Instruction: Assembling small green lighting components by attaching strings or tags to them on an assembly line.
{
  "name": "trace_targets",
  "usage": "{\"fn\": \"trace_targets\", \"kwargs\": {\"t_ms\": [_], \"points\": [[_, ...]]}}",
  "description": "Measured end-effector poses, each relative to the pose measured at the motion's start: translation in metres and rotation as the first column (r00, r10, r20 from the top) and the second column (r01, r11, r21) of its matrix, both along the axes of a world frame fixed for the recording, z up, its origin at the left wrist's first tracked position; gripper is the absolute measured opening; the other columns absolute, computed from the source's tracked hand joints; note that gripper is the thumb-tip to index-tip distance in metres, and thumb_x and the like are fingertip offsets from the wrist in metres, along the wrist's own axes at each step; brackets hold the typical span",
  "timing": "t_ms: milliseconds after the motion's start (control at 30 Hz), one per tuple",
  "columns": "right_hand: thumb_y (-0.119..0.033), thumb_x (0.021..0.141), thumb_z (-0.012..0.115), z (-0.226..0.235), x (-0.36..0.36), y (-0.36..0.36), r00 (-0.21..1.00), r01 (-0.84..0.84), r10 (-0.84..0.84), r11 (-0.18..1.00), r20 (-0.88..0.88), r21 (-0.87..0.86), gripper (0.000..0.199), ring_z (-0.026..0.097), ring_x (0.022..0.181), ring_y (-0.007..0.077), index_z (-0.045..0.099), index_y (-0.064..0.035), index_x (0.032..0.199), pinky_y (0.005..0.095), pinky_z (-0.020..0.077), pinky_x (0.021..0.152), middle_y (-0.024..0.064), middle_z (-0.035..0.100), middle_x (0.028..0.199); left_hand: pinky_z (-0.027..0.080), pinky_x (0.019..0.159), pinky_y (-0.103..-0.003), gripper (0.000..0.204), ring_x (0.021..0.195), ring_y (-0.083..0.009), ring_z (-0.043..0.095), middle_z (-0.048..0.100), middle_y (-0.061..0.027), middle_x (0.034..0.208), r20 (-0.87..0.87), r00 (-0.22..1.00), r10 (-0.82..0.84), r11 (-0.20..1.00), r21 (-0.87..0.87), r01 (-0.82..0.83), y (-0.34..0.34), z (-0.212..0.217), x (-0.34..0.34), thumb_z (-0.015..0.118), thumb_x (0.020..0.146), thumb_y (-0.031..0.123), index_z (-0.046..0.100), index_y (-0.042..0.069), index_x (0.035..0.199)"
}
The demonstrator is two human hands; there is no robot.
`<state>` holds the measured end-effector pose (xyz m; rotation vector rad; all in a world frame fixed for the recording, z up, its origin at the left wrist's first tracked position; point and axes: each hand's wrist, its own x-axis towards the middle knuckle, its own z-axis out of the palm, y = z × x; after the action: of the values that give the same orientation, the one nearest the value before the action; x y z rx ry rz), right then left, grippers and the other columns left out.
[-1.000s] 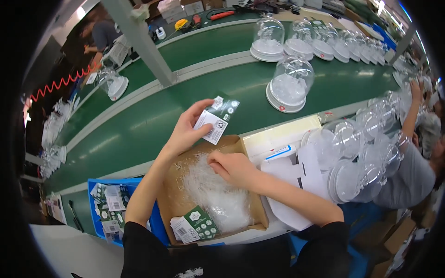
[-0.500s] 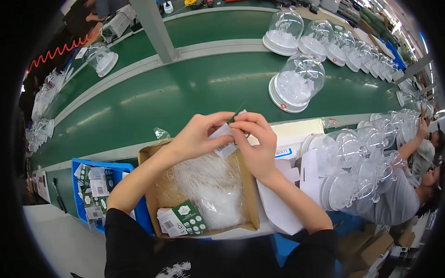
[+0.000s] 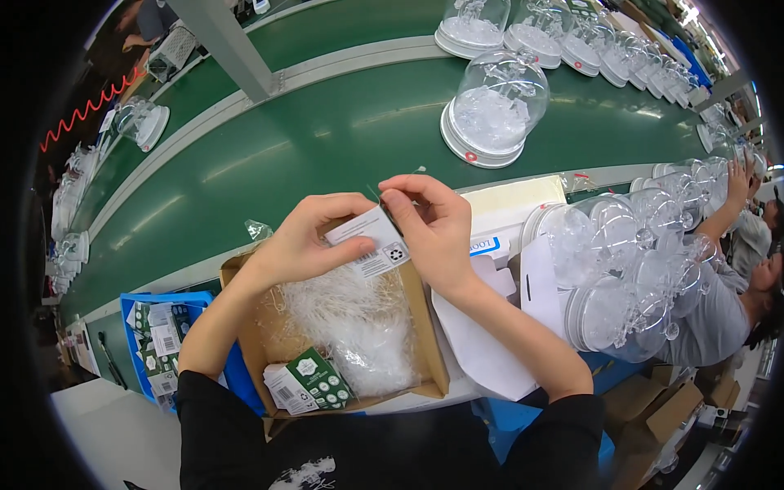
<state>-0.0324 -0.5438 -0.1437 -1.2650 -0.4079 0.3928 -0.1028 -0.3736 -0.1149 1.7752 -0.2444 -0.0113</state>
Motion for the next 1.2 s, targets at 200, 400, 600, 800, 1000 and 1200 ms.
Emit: {"fn": "trace_targets", "kwargs": {"t_ms": [200, 400, 600, 800, 1000, 1200], "points": [[-0.002, 0.090, 0.062, -0.003, -0.002, 0.002, 0.987, 0.049, -0.053, 0.998, 0.153, 0.030, 0.012, 0.062, 0.076, 0.0072, 0.066, 0.0017, 0.100, 0.0196, 0.0493, 0.067, 0.0048, 0.067, 0.089, 0.052, 0.073, -0.031, 0.038, 0.089, -0.0180, 0.061, 0.063, -0.0088, 0.097, 0.137, 0.982, 0.133, 0.984, 0.098, -0.147, -0.001, -0.008, 0.006, 0.070, 0.076, 0.001, 0.059, 0.003, 0.112], [0.000, 0.088, 0.064, -0.001, -0.002, 0.002, 0.997, -0.018, 0.021, 0.999, 0.074, -0.032, 0.012, 0.063, 0.072, 0.0080, 0.067, 0.0018, 0.099, 0.0182, 0.0501, 0.063, 0.0052, 0.068, 0.087, 0.051, 0.075, -0.030, 0.028, 0.090, -0.0211, 0.061, 0.063, -0.0083, 0.095, 0.351, 0.907, 0.232, 0.936, 0.172, -0.306, 0.002, -0.008, 0.010, 0.070, 0.076, -0.002, 0.064, 0.002, 0.102], [-0.007, 0.091, 0.063, -0.015, 0.021, -0.003, 0.931, 0.011, 0.072, 0.975, -0.358, 0.224, 0.014, 0.062, 0.086, 0.0106, 0.066, -0.0006, 0.103, 0.0246, 0.0502, 0.063, 0.0060, 0.066, 0.096, 0.051, 0.077, -0.029, 0.014, 0.088, -0.0173, 0.060, 0.062, -0.0089, 0.095, 0.092, 0.978, 0.185, 0.981, 0.034, -0.189, 0.009, -0.009, 0.011, 0.063, 0.085, -0.001, 0.065, -0.002, 0.099], [-0.007, 0.091, 0.063, -0.013, 0.018, -0.002, 0.939, -0.038, 0.110, 0.975, -0.327, 0.219, 0.012, 0.063, 0.079, 0.0121, 0.065, -0.0012, 0.102, 0.0232, 0.0490, 0.058, 0.0089, 0.068, 0.094, 0.050, 0.076, -0.027, 0.013, 0.087, -0.0151, 0.059, 0.060, -0.0073, 0.095, 0.107, 0.981, 0.161, 0.987, -0.017, -0.160, 0.012, -0.017, 0.015, 0.060, 0.088, 0.001, 0.064, -0.003, 0.100], [-0.004, 0.090, 0.063, -0.010, 0.018, 0.000, 0.949, -0.031, 0.090, 0.980, -0.301, 0.196, 0.011, 0.062, 0.077, 0.0115, 0.063, -0.0007, 0.101, 0.0224, 0.0485, 0.058, 0.0090, 0.068, 0.093, 0.049, 0.074, -0.027, 0.013, 0.084, -0.0154, 0.058, 0.058, -0.0075, 0.093, 0.079, 0.990, 0.120, 0.992, 0.035, -0.123, 0.013, -0.012, 0.014, 0.056, 0.092, 0.004, 0.062, -0.002, 0.101], [-0.003, 0.089, 0.063, -0.010, 0.018, 0.000, 0.943, -0.059, 0.126, 0.974, -0.309, 0.217, 0.010, 0.059, 0.071, 0.0095, 0.063, -0.0008, 0.098, 0.0218, 0.0471, 0.058, 0.0074, 0.067, 0.091, 0.047, 0.075, -0.027, 0.012, 0.084, -0.0143, 0.056, 0.057, -0.0069, 0.093, 0.065, 0.992, 0.111, 0.992, 0.051, -0.114, 0.013, -0.012, 0.014, 0.053, 0.093, 0.004, 0.061, -0.002, 0.100]]}}
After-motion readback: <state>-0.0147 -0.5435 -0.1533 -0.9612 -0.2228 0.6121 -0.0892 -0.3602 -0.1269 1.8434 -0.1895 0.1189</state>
